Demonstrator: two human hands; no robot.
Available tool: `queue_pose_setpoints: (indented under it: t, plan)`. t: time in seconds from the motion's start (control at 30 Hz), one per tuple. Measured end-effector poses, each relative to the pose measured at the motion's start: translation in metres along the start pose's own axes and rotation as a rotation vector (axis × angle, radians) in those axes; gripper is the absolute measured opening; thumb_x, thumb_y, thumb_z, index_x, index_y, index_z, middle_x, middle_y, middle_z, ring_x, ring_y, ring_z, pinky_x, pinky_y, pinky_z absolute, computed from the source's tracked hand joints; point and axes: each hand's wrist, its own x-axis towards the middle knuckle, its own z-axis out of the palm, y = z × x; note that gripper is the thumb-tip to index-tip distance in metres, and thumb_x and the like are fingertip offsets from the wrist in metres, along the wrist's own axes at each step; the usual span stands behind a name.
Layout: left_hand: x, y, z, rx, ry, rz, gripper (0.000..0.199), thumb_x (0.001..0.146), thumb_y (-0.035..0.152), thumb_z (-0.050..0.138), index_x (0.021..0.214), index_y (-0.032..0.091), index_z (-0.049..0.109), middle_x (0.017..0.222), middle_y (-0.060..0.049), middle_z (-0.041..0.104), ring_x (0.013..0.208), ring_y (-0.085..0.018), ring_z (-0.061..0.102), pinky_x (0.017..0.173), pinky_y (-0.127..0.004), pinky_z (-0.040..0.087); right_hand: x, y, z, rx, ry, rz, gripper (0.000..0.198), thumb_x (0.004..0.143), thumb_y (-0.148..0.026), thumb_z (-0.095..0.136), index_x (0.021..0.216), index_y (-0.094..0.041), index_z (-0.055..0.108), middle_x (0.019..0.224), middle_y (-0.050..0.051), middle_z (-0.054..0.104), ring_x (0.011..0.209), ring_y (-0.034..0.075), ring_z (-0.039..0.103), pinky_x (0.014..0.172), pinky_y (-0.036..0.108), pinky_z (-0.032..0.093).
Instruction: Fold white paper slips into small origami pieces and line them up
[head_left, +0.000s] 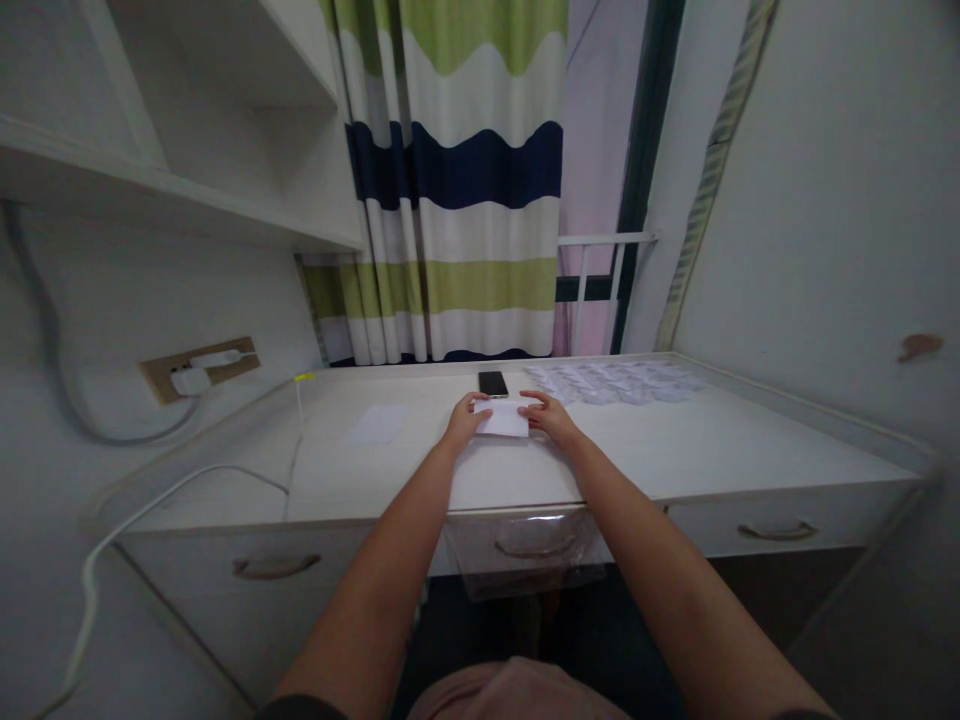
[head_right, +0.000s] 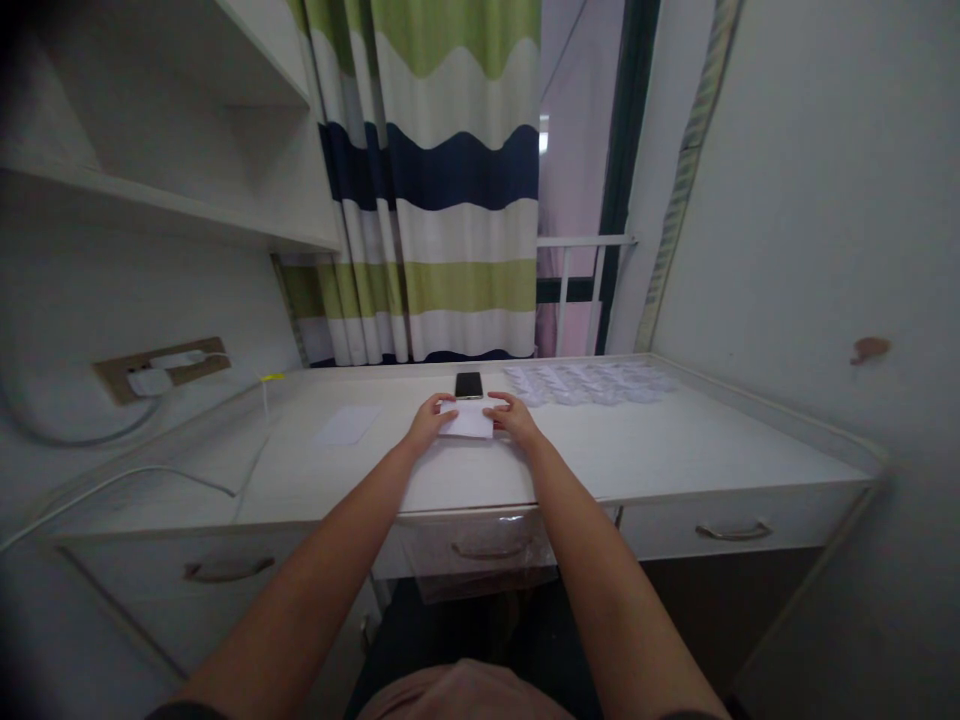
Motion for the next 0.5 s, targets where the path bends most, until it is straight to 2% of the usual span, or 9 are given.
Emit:
queue_pose_setpoints:
  t: [0.1,0.3,0.4,0.5]
  plan:
    - [-0.0026,0.0036,0.0007,-0.017,0.018,-0.041,0.048,0.054,0.020,0.070,0.101,0.016,0.058,0.069,0.000,0.061,0.058,-0.011,0.053,0.056,-0.021,0.040,-0.0007,-0.0013,0.0009,0.010,-0.002,0.017,0.038,0.045,-0.022,0.078,0.079,-0.017,0.063,0.057,-0.002,0.058,0.056,0.012,0.056,0.056,0.025,0.047]
    - [-0.0027,0.0056,0.0015,0.024,0.014,-0.024,0.027,0.053,0.022,0.073,0.075,0.013,0.063,0.071,-0.004,0.063,0.070,-0.015,0.056,0.067,-0.025,0.043,-0.0016,-0.0023,0.0018,0.011,0.010,0.022,0.034,0.044,-0.021,0.078,0.074,-0.017,0.062,0.056,-0.003,0.058,0.054,0.011,0.055,0.054,0.024,0.047]
    - [-0.0013,0.0042,0.0010,0.032,0.051,-0.022,0.026,0.051,0.022,0.075,0.073,0.014,0.062,0.070,-0.004,0.063,0.072,-0.017,0.057,0.069,-0.026,0.044,-0.0019,-0.0012,0.0023,-0.007,-0.001,0.083,0.026,0.046,-0.024,0.077,0.062,-0.016,0.059,0.057,-0.001,0.058,0.053,0.010,0.055,0.053,0.023,0.047]
    - [-0.0006,0.0026,0.0009,-0.006,0.062,-0.028,0.031,0.049,0.023,0.076,0.075,0.014,0.062,0.071,-0.004,0.064,0.073,-0.017,0.058,0.069,-0.026,0.044,-0.0028,-0.0013,0.0027,-0.021,-0.038,0.069,0.025,0.048,-0.028,0.076,0.054,-0.015,0.055,0.054,-0.001,0.056,0.051,0.009,0.053,0.052,0.022,0.046]
